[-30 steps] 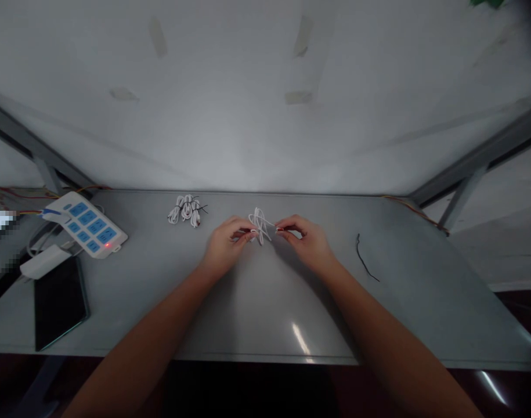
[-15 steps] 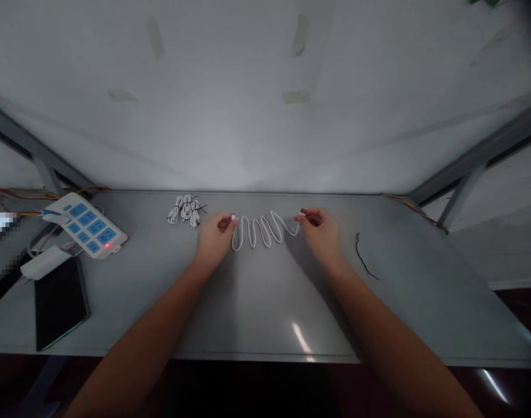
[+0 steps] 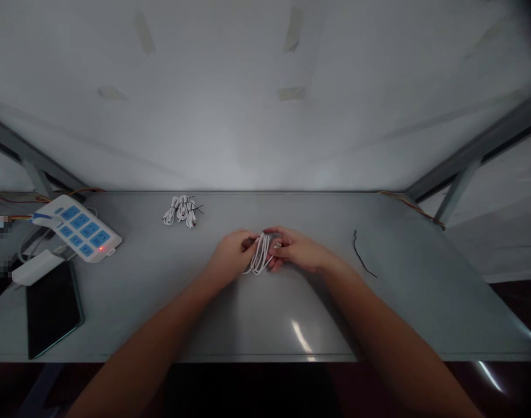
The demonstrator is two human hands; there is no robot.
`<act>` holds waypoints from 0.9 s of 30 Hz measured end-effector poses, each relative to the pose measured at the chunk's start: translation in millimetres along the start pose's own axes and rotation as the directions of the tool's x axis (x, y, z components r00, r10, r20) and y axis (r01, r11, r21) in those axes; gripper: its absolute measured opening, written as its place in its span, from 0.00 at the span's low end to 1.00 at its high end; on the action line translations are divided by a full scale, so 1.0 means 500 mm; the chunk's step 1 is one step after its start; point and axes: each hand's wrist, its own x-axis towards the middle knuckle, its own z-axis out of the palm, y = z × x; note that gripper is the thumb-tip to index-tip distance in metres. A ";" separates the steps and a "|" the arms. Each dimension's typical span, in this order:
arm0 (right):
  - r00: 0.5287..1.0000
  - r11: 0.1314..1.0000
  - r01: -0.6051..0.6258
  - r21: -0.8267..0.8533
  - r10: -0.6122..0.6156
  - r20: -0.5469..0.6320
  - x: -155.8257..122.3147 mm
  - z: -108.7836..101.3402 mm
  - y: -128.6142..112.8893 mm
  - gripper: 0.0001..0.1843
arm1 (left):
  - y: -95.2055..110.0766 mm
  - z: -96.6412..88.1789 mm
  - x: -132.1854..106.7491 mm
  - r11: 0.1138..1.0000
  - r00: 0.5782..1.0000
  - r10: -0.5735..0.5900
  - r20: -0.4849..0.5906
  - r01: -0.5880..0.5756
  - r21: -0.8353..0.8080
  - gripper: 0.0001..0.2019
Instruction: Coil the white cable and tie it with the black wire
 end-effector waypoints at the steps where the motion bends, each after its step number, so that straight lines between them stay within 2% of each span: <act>1: 0.999 1.000 0.008 0.005 -0.008 0.037 0.002 0.005 0.002 0.23 | 0.002 0.004 -0.002 1.000 1.000 0.015 0.009 -0.015 -0.016 0.13; 3: 0.997 0.999 0.027 0.036 -0.030 0.064 0.009 0.011 0.005 0.17 | 0.005 0.010 -0.006 0.999 0.999 0.039 0.010 -0.039 -0.035 0.13; 6: 0.998 0.989 0.052 0.136 -0.058 0.038 0.023 0.014 0.008 0.10 | 0.007 0.016 -0.007 0.997 0.998 0.061 -0.014 -0.061 -0.044 0.14; 10: 0.993 0.980 0.113 0.165 -0.105 -0.054 0.032 0.019 0.008 0.17 | 0.001 0.021 0.000 0.995 0.988 0.081 -0.135 -0.089 -0.048 0.14; 13: 0.976 0.973 0.190 0.129 -0.173 -0.131 0.032 0.025 0.010 0.17 | -0.005 0.017 0.008 0.990 0.962 0.113 -0.250 -0.131 -0.056 0.14; 15: 0.962 0.963 0.240 0.121 -0.219 -0.164 0.032 0.028 0.013 0.19 | -0.006 0.012 0.012 0.988 0.954 0.085 -0.288 -0.118 -0.096 0.15; 18: 0.941 0.946 0.298 0.126 -0.269 -0.203 0.036 0.026 0.016 0.20 | -0.001 0.005 0.012 0.967 0.973 -0.037 -0.227 -0.022 -0.253 0.17; 22: 0.923 0.935 0.321 0.152 -0.273 -0.273 0.043 0.018 0.017 0.21 | 0.004 0.009 0.012 0.858 0.977 -0.197 -0.079 0.133 -0.496 0.24; 24: 0.911 0.931 0.333 0.150 -0.277 -0.305 0.043 0.016 0.016 0.19 | 0.003 0.013 0.013 0.795 0.975 -0.223 -0.018 0.171 -0.583 0.24; 27: 0.897 0.927 0.353 0.126 -0.297 -0.328 0.041 0.016 0.012 0.18 | 0.001 0.015 0.012 0.730 0.978 -0.202 0.056 0.189 -0.657 0.24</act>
